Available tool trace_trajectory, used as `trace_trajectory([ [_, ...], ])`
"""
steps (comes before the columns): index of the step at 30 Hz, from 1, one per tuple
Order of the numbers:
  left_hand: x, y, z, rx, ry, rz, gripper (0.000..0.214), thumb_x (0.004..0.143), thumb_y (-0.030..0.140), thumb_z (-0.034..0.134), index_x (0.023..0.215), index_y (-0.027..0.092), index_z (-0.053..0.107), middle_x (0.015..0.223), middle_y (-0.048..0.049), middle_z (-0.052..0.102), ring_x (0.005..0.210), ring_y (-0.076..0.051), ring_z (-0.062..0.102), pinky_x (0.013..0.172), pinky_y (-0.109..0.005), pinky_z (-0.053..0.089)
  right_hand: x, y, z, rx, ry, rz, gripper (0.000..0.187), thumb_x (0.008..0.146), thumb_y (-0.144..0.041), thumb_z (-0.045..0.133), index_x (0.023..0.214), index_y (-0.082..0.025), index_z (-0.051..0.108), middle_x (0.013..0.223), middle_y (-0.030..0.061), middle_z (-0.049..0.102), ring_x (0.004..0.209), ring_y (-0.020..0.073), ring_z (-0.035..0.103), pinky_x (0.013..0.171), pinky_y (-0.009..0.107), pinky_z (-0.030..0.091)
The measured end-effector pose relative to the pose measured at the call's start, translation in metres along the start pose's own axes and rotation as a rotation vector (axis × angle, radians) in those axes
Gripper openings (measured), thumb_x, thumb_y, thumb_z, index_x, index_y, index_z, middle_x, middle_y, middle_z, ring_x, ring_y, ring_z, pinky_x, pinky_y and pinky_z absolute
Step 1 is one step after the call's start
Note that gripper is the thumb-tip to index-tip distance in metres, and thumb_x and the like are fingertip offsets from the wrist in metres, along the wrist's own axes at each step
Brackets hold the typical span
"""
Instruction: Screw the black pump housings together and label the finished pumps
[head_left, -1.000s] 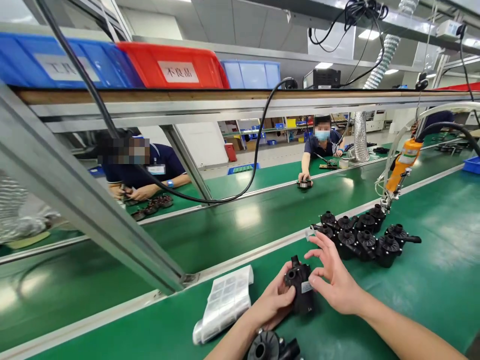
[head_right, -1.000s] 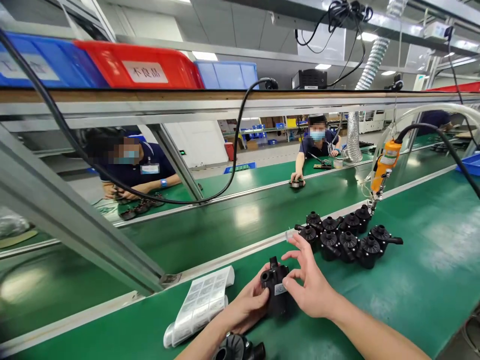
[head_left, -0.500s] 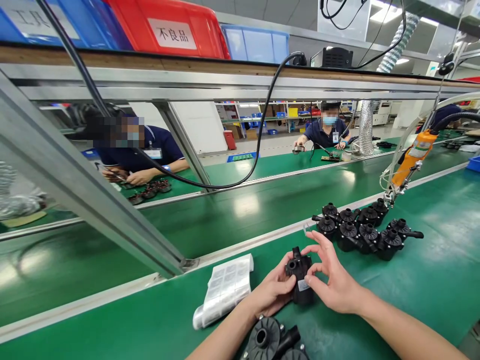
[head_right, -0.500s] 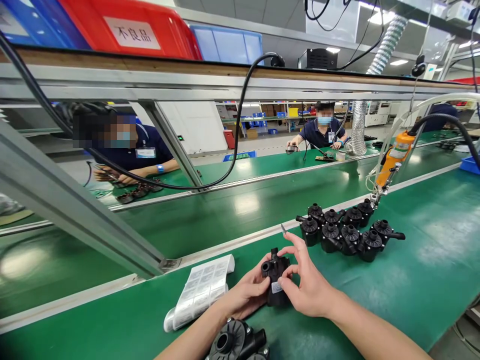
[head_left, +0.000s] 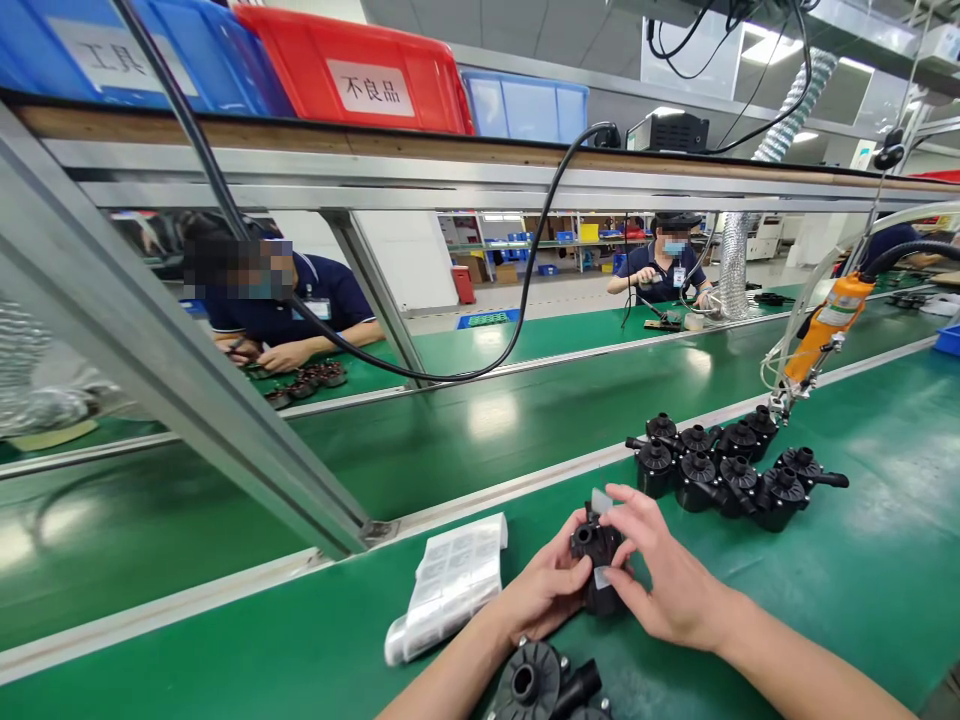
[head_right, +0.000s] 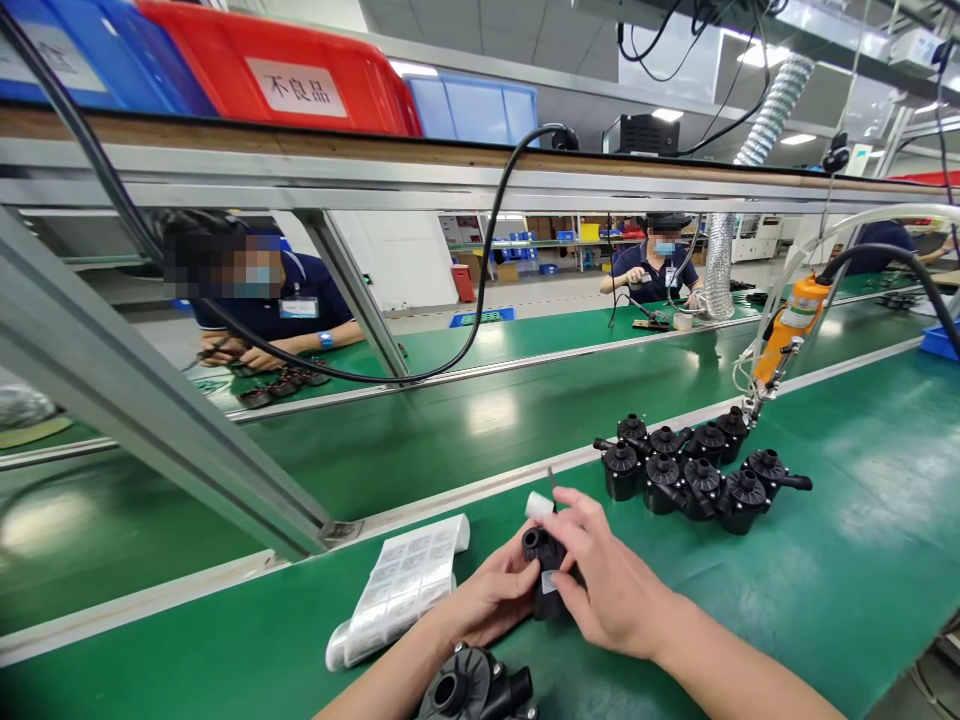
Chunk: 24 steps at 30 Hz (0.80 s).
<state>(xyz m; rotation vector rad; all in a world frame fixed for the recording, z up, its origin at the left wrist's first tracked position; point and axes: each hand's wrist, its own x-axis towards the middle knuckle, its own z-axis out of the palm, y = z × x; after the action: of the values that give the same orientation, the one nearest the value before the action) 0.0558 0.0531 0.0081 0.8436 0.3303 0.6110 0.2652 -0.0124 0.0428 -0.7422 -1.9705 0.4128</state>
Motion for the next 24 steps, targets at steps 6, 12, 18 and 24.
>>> trace_trajectory([
  [6,-0.004,0.005,0.003,0.002,-0.037,0.006,0.076,0.081,0.036,0.093,0.145,0.028,0.052,0.126,-0.0126,0.07,0.119,-0.034,0.069,0.104,-0.043,0.046,0.002,0.006,-0.014,-0.161,0.084,0.088,0.096,0.09,-0.016,0.071,0.166,-0.031,0.014,0.167,0.0192,0.023,0.144,0.0336,0.046,0.104,0.051,0.059],
  [12,0.0,0.004,0.005,0.051,0.046,0.092,0.074,0.07,0.023,0.098,0.134,0.031,0.061,0.121,-0.0056,0.072,0.119,-0.028,0.068,0.109,-0.037,0.042,0.002,0.011,0.013,-0.146,0.059,0.319,0.117,0.078,-0.021,0.079,0.166,-0.028,0.002,0.169,0.0211,0.014,0.156,0.0409,0.026,0.122,0.065,0.038],
  [18,-0.001,0.013,-0.005,0.203,-0.013,0.08,0.069,0.058,0.002,0.09,0.119,0.027,0.07,0.118,-0.0048,0.074,0.107,-0.024,0.069,0.088,-0.027,0.049,0.006,0.021,-0.023,-0.11,-0.013,0.081,0.107,0.074,-0.015,0.07,0.165,-0.029,0.015,0.17,0.016,0.013,0.16,0.04,0.018,0.122,0.063,0.04],
  [24,0.0,0.007,-0.008,0.138,-0.258,-0.053,0.062,0.051,0.002,0.07,0.11,0.017,0.078,0.13,-0.0148,0.073,0.125,-0.036,0.067,0.1,-0.042,0.053,0.018,0.058,-0.038,-0.544,0.364,0.093,0.092,0.09,-0.006,0.06,0.165,-0.035,0.015,0.168,0.016,0.009,0.156,0.0391,0.027,0.122,0.067,0.039],
])
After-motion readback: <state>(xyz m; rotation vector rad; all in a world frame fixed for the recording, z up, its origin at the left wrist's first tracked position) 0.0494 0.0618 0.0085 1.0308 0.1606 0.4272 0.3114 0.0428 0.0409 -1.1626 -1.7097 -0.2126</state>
